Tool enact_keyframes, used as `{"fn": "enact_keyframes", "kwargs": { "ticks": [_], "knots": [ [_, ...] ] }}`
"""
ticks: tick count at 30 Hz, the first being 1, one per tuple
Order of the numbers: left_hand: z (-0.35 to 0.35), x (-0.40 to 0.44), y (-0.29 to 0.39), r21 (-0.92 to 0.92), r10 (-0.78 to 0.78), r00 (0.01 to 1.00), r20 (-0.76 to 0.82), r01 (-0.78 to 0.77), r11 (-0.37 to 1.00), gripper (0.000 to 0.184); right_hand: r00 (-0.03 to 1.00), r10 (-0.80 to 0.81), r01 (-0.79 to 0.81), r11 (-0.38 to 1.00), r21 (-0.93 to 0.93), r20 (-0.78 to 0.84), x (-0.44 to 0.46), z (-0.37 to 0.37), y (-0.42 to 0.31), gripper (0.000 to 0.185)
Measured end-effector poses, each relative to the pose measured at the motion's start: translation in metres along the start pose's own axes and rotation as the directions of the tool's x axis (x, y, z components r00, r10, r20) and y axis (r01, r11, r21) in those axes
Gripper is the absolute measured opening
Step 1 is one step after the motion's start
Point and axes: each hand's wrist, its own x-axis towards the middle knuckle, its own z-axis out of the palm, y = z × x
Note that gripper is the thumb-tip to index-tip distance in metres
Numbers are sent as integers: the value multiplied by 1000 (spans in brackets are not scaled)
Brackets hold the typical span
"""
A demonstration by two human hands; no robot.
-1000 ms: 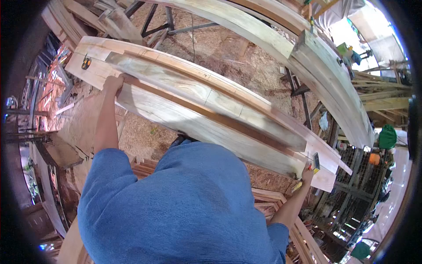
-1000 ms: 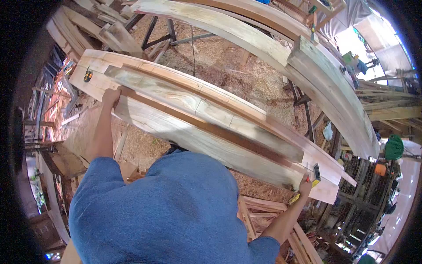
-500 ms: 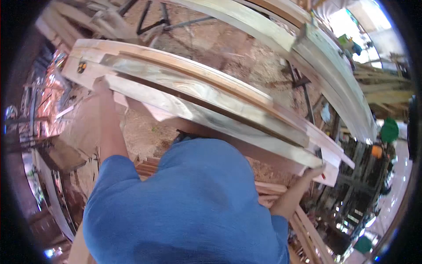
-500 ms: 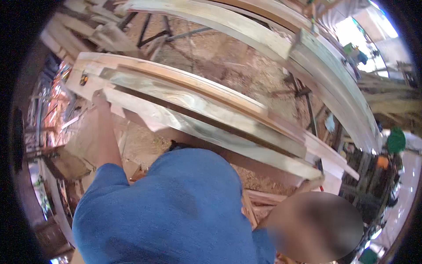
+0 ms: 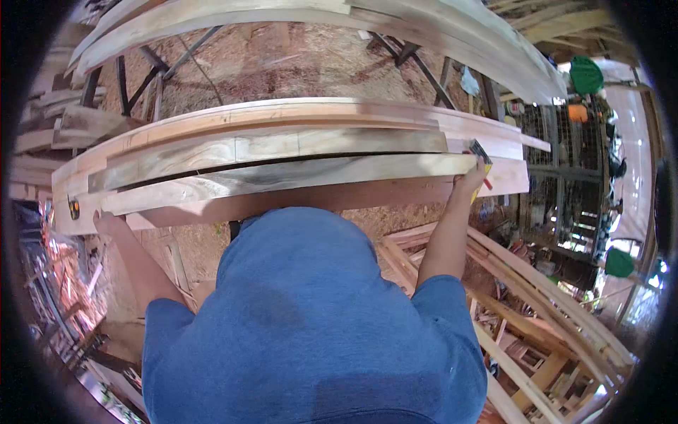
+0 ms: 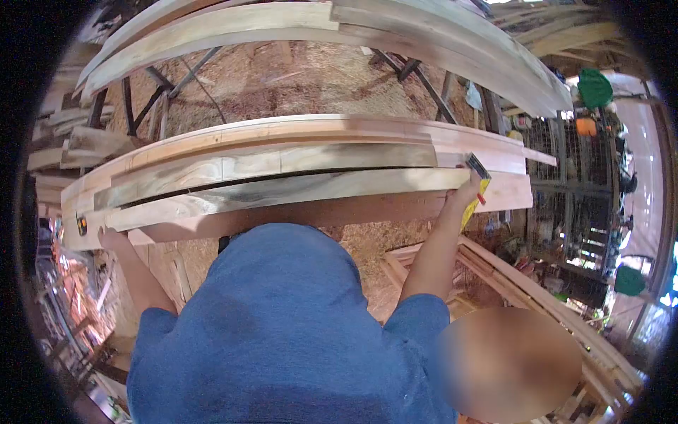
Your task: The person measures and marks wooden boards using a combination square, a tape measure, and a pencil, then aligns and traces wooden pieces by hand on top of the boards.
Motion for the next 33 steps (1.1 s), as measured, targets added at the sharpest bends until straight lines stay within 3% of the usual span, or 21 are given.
{"fn": "enact_keyframes", "kwargs": {
  "ticks": [1, 2, 3, 4, 7, 9, 10, 12, 13, 14, 16, 17, 18, 19, 20, 23, 24, 27, 29, 31, 33],
  "knots": [
    [7, -3, -2, 51, 72, 994, -84, -68, 996, 62, 997, -64, 63, 998, -24, -34, 7, 3, 5, 37],
    [8, -1, 3, 614, 197, 978, -71, -113, 782, 59, 996, -56, 52, 997, -55, -64, 5, 7, 4, 36],
    [7, 2, 13, 953, 297, 955, 17, -105, 283, 55, 994, -48, 40, 995, -87, -94, 7, 3, 5, 35],
    [12, 7, 21, 949, 337, 930, 150, -40, -312, 52, 994, -55, 46, 995, -94, -99, 10, 2, 8, 35],
    [72, -77, 26, 946, 768, 586, 258, -313, -78, 45, 995, -72, 62, 989, -136, -72, 15, -7, 13, 35],
    [99, -46, -11, 623, 523, 633, 570, -749, 227, 44, 994, -58, 42, 986, -161, -94, 2, 5, 3, 36],
    [117, -54, -36, 409, 216, 360, 908, -873, -264, 44, 994, -55, 37, 982, -183, -98, 0, 7, 1, 35],
    [198, -295, -24, 414, -16, 423, 906, -877, 246, 78, 993, -65, 44, 977, -209, -97, -3, 15, -4, 33],
    [202, -336, -43, 107, -47, 104, 993, -992, 60, 100, 992, -77, 54, 975, -217, -98, -9, 19, -8, 31],
    [211, -382, -46, 13, -244, -8, 970, -996, 86, 116, 991, -88, 63, 972, -227, -100, -13, 21, -12, 30],
    [213, -443, -78, -170, -264, -103, 959, -955, -244, 125, 967, -186, 114, 928, -356, -174, -10, 14, -6, 25],
    [215, -448, -78, -154, -307, -83, 948, -965, -214, 126, 950, -237, 135, 899, -418, -202, -5, 12, -6, 22],
    [220, -448, -77, -134, -347, -63, 936, -973, -187, 126, 897, -424, 231, 689, -687, -124, 0, 11, -11, 20],
    [223, -444, -75, -113, -390, -42, 920, -980, -162, 127, 824, -567, 281, 394, -875, 9, 2, 7, -16, 18],
    [218, -436, -85, -144, -317, -84, 945, -975, -169, 123, 741, -647, 281, 54, -958, 181, -3, 6, -13, 16],
    [220, -438, -77, -159, -325, -105, 940, -977, -143, 119, 735, -621, 429, 116, -896, 271, -54, 63, -41, 12],
    [219, -434, -82, -163, -282, -125, 951, -980, -115, 120, 724, -568, 559, 148, -816, 393, -65, 78, -43, 15],
    [217, -432, -85, -165, -230, -137, 963, -980, -109, 121, 680, -352, 711, 101, -696, 644, -74, 123, -36, 22],
    [217, -432, -86, -152, -254, -128, 959, -985, -76, 119, 685, -194, 717, 10, -697, 702, -81, 155, -25, 33],
    [215, -427, -90, -169, -211, -155, 965, -984, -49, 116, 613, -21, 789, -27, -614, 790, -85, 181, -8, 37],
    [215, -428, -89, -163, -265, -142, 954, -985, -60, 118, 693, 120, 719, -40, -694, 711, -114, 207, -9, 40]
  ]
}}
